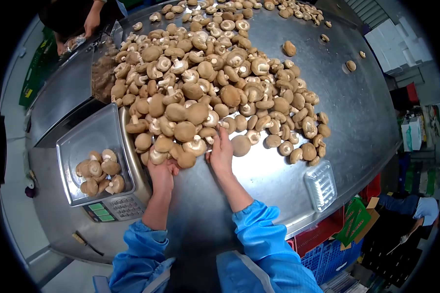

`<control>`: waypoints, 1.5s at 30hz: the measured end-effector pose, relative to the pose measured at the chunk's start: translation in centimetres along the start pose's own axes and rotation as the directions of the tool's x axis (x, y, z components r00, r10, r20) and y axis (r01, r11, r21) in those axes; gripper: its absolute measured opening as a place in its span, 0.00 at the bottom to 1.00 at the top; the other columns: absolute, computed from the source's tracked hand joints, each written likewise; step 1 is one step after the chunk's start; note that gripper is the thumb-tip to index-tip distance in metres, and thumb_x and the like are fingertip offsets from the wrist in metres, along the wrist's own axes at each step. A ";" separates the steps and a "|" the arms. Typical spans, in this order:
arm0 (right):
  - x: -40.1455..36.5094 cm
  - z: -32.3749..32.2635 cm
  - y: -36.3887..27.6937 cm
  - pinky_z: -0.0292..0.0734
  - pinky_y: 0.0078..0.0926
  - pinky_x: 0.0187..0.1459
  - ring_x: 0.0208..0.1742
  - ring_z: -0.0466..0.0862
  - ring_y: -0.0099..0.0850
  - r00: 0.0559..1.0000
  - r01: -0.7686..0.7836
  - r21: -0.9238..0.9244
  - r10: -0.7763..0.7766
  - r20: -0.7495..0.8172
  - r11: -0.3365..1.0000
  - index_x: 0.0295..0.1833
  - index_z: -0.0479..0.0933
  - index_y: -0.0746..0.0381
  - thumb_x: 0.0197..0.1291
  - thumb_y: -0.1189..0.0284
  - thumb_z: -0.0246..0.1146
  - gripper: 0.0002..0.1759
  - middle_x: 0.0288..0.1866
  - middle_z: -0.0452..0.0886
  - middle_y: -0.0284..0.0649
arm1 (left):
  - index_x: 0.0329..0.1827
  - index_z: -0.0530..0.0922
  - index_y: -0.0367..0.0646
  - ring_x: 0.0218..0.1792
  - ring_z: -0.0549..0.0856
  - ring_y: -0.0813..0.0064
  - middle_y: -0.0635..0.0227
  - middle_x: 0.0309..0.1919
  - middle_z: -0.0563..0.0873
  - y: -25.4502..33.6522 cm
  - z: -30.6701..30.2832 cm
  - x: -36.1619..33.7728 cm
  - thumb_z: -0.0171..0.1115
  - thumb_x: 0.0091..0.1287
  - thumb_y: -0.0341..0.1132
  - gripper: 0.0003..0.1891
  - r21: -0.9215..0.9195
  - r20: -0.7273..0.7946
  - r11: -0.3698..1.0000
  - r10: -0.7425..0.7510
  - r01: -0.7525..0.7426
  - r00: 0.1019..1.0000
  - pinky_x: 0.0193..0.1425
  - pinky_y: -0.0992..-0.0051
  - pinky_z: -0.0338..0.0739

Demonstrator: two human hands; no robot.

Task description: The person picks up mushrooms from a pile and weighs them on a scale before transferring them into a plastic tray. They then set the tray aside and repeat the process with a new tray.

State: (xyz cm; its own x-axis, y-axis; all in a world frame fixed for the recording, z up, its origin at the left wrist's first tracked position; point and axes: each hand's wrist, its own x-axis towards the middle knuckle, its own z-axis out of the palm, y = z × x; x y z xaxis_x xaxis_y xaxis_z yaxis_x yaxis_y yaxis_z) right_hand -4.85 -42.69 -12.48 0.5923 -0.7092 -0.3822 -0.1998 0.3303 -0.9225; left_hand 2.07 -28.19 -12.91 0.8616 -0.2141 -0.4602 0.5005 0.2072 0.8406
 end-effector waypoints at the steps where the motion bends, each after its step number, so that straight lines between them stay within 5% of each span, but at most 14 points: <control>1: -0.8 -0.2 0.1 0.68 0.19 0.19 0.17 0.70 0.20 1.000 -0.004 0.014 0.004 -0.011 1.000 0.72 0.64 0.62 0.77 0.73 0.45 0.21 0.32 0.77 0.36 | 0.67 0.65 0.36 0.19 0.81 0.69 0.52 0.37 0.84 0.2 -0.4 -0.8 0.46 0.66 0.17 0.25 -0.006 0.035 1.000 0.020 -0.020 0.999 0.15 0.78 0.67; 5: -4.6 -1.6 0.3 0.68 0.18 0.20 0.18 0.71 0.18 0.999 -0.028 0.032 0.030 -0.045 0.999 0.73 0.64 0.61 0.77 0.73 0.45 0.22 0.31 0.76 0.35 | 0.68 0.65 0.37 0.21 0.82 0.68 0.52 0.38 0.84 0.3 -1.9 -3.8 0.45 0.63 0.13 0.28 -0.003 0.122 0.996 -0.083 0.084 0.989 0.15 0.77 0.68; 15: -13.5 -8.0 2.3 0.68 0.17 0.21 0.19 0.71 0.17 0.994 0.000 -0.044 -0.005 -0.113 0.999 0.72 0.65 0.60 0.77 0.72 0.45 0.21 0.24 0.74 0.31 | 0.60 0.69 0.34 0.26 0.84 0.71 0.56 0.36 0.83 -1.7 -5.3 -12.0 0.51 0.69 0.19 0.16 0.212 0.292 0.968 -0.195 0.136 0.936 0.22 0.78 0.75; 23: -19.5 -11.8 4.1 0.71 0.15 0.24 0.22 0.73 0.16 0.996 0.048 0.010 -0.047 -0.069 0.999 0.73 0.63 0.62 0.77 0.73 0.46 0.22 0.35 0.78 0.35 | 0.70 0.63 0.37 0.33 0.85 0.75 0.60 0.39 0.83 -0.9 -7.8 -16.6 0.57 0.67 0.16 0.28 0.343 0.464 0.932 -0.279 0.120 0.841 0.31 0.79 0.79; 29: -21.9 -13.9 5.3 0.77 0.20 0.30 0.28 0.79 0.20 0.997 0.070 -0.322 -0.056 0.053 0.944 0.68 0.67 0.66 0.73 0.77 0.51 0.20 0.38 0.80 0.38 | 0.69 0.63 0.37 0.34 0.85 0.76 0.61 0.40 0.84 -2.2 -11.5 -17.5 0.60 0.65 0.16 0.29 0.499 0.467 0.859 -0.377 0.113 0.800 0.32 0.79 0.80; 30: -22.2 -14.2 5.4 0.80 0.28 0.37 0.34 0.84 0.31 0.998 0.031 -0.373 -0.011 0.057 0.927 0.65 0.70 0.67 0.70 0.78 0.55 0.19 0.43 0.81 0.44 | 0.67 0.64 0.37 0.34 0.85 0.76 0.61 0.40 0.84 -2.4 -12.1 -17.6 0.60 0.64 0.16 0.28 0.519 0.448 0.847 -0.385 0.116 0.807 0.32 0.79 0.80; 33: -22.2 -14.2 5.1 0.80 0.36 0.45 0.44 0.84 0.45 0.937 0.347 -0.651 -0.284 0.204 0.676 0.64 0.70 0.66 0.66 0.79 0.58 0.21 0.51 0.79 0.50 | 0.66 0.66 0.38 0.33 0.85 0.77 0.63 0.41 0.84 -2.6 -13.0 -17.6 0.62 0.63 0.17 0.28 0.581 0.386 0.804 -0.410 0.128 0.826 0.32 0.79 0.80; 34: -22.4 -14.1 4.6 0.77 0.41 0.51 0.52 0.80 0.53 0.971 0.237 -0.650 -0.158 0.179 0.722 0.64 0.70 0.65 0.64 0.78 0.59 0.22 0.56 0.76 0.53 | 0.66 0.66 0.38 0.33 0.85 0.77 0.63 0.41 0.84 -2.6 -13.2 -17.5 0.63 0.63 0.18 0.28 0.600 0.365 0.789 -0.416 0.132 0.833 0.32 0.79 0.80; 37: -22.3 -14.0 3.9 0.77 0.41 0.51 0.51 0.81 0.52 0.974 0.219 -0.713 -0.108 0.198 0.666 0.65 0.69 0.64 0.65 0.77 0.58 0.22 0.55 0.76 0.53 | 0.68 0.65 0.38 0.31 0.84 0.78 0.64 0.42 0.84 -2.2 -13.6 -17.1 0.67 0.61 0.21 0.31 0.609 0.366 0.790 -0.356 0.069 0.860 0.33 0.79 0.80; 40: -22.2 -14.2 2.8 0.77 0.42 0.54 0.53 0.81 0.53 0.979 0.183 -0.757 -0.045 0.199 0.627 0.66 0.68 0.64 0.66 0.76 0.58 0.23 0.57 0.75 0.53 | 0.68 0.66 0.38 0.35 0.85 0.78 0.64 0.49 0.83 -0.2 -13.2 -17.1 0.69 0.58 0.23 0.33 0.757 0.359 0.645 -0.275 -0.105 0.892 0.35 0.79 0.80; 45: -21.8 -13.7 2.6 0.73 0.42 0.62 0.62 0.76 0.53 0.973 0.228 -0.686 -0.185 0.136 0.691 0.68 0.66 0.66 0.66 0.74 0.59 0.26 0.64 0.72 0.55 | 0.68 0.68 0.39 0.53 0.81 0.70 0.59 0.61 0.75 0.9 -13.7 -16.7 0.69 0.52 0.23 0.36 0.770 0.499 0.465 -0.012 -0.437 0.866 0.52 0.70 0.80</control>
State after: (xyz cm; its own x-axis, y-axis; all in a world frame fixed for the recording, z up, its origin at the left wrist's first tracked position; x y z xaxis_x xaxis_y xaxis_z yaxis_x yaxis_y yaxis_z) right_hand -29.00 -34.93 -7.34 0.7199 -0.6665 -0.1936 -0.5386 -0.3606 -0.7615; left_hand -10.75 -11.31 -8.40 0.6985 -0.6644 -0.2660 -0.2090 -0.5449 0.8120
